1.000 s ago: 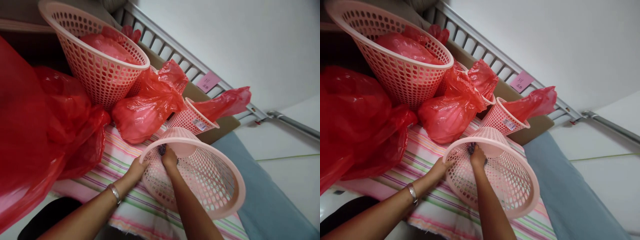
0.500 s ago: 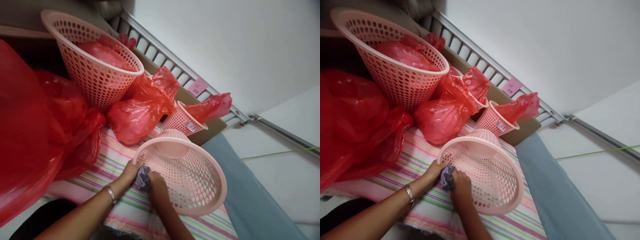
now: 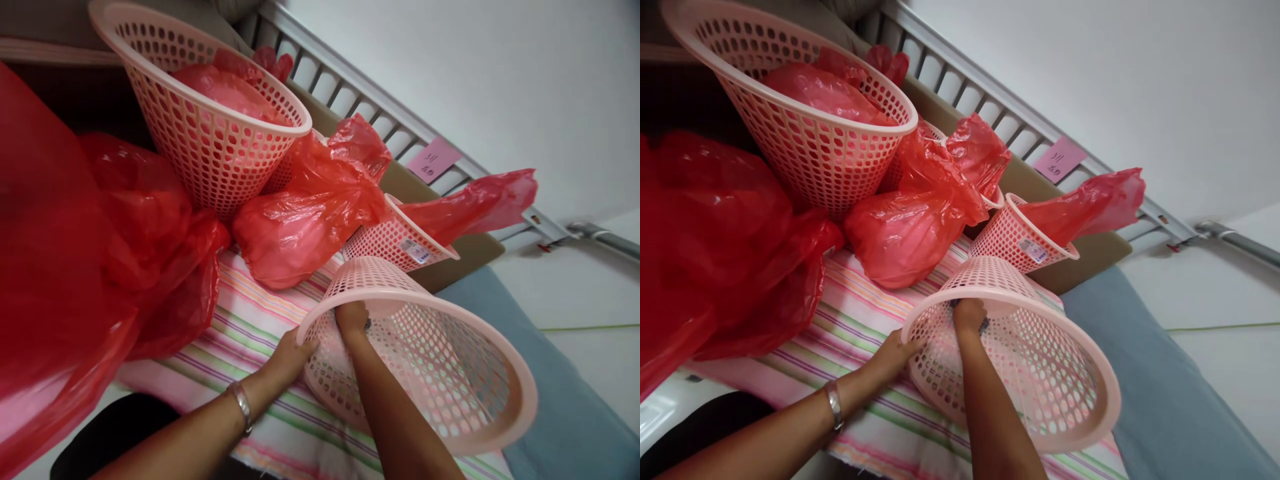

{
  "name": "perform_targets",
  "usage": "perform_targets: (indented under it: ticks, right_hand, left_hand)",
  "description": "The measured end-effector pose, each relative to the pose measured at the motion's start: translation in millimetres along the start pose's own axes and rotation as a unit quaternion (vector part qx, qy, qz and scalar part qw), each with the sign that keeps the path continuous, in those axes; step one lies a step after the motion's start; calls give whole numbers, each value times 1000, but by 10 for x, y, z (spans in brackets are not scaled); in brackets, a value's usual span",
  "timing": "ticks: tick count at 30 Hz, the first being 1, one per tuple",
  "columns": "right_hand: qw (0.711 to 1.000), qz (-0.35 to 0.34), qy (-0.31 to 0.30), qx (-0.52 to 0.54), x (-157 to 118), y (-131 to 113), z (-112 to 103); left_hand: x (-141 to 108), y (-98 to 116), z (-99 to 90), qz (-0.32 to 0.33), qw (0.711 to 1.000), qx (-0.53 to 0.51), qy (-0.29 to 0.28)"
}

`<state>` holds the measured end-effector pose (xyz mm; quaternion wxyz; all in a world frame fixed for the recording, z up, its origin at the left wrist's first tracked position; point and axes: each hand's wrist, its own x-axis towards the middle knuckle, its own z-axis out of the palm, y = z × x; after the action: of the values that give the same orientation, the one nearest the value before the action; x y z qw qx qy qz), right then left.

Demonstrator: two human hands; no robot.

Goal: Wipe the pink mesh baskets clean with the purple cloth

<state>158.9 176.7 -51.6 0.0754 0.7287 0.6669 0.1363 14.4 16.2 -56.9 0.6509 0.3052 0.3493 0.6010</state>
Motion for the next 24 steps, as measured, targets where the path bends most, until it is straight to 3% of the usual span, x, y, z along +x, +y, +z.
perform_targets:
  ticks: [3, 7, 11, 17, 21, 24]
  right_hand:
    - [1000, -18, -2, -3, -15, 33, -5]
    - [999, -52, 12, -5, -257, 9, -103]
    - [993, -115, 32, 24, -826, -65, -219]
    - [970, -224, 40, 88, -1710, -22, -290]
    - [955, -266, 19, 129, -1703, 105, -292]
    - [971, -200, 15, 127, -1354, 139, -271]
  left_hand:
    - [43, 134, -42, 28, 999, 27, -7]
    - [144, 147, -117, 27, 997, 45, 61]
    - [171, 40, -147, -8, 997, 5, 77]
    - [147, 4, -174, 20, 996, -23, 84]
    - [132, -4, -154, 8, 997, -27, 77]
    - [113, -7, -113, 4, 998, -27, 57]
